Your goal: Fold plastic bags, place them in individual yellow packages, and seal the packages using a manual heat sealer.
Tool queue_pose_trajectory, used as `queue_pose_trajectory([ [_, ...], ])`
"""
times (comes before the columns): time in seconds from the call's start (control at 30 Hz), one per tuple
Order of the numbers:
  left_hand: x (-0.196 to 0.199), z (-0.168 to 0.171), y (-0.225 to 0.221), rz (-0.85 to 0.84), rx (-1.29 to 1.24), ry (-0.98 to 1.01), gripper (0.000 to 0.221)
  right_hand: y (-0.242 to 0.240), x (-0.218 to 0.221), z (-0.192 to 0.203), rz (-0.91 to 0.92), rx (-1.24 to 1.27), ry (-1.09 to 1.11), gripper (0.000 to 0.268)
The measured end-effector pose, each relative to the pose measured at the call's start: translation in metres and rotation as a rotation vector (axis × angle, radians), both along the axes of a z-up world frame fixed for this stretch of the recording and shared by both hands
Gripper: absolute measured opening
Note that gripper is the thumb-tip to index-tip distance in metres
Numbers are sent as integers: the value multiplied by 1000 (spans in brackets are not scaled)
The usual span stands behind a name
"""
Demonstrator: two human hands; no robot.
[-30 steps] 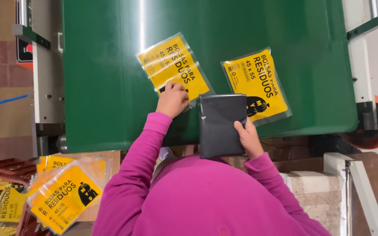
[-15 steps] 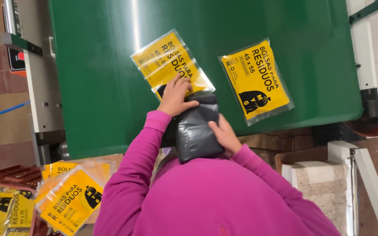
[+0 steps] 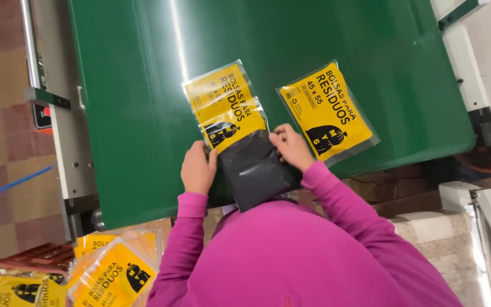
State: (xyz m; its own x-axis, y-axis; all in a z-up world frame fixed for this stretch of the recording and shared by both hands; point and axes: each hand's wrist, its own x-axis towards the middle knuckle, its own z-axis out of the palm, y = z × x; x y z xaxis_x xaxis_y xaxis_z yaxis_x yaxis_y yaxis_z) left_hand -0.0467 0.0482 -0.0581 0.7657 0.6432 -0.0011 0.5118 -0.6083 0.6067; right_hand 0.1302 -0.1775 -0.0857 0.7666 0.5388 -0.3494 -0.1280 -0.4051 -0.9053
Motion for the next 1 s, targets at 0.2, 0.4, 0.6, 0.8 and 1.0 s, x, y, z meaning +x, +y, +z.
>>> queue_pose_trajectory([
  [0.2, 14, -27, 7, 16, -454, -104, 19, 28, 29, -6, 135, -137, -223, 19],
  [0.4, -25, -57, -27, -117, -310, -273, 9, -35, 3, -10, 226, -52, -115, 22],
  [0.6, -76, -109, -78, -2, -1019, -302, 16, -104, -25, -24, 165, 34, 409, 19],
  [0.8, 63, 90, -29, 21, -1143, -724, 21, -24, 103, 116, 73, 314, 189, 23],
  [1.0, 111, 124, -101, -89, -994, -647, 19, -109, 141, 172, 8, 229, -110, 19],
])
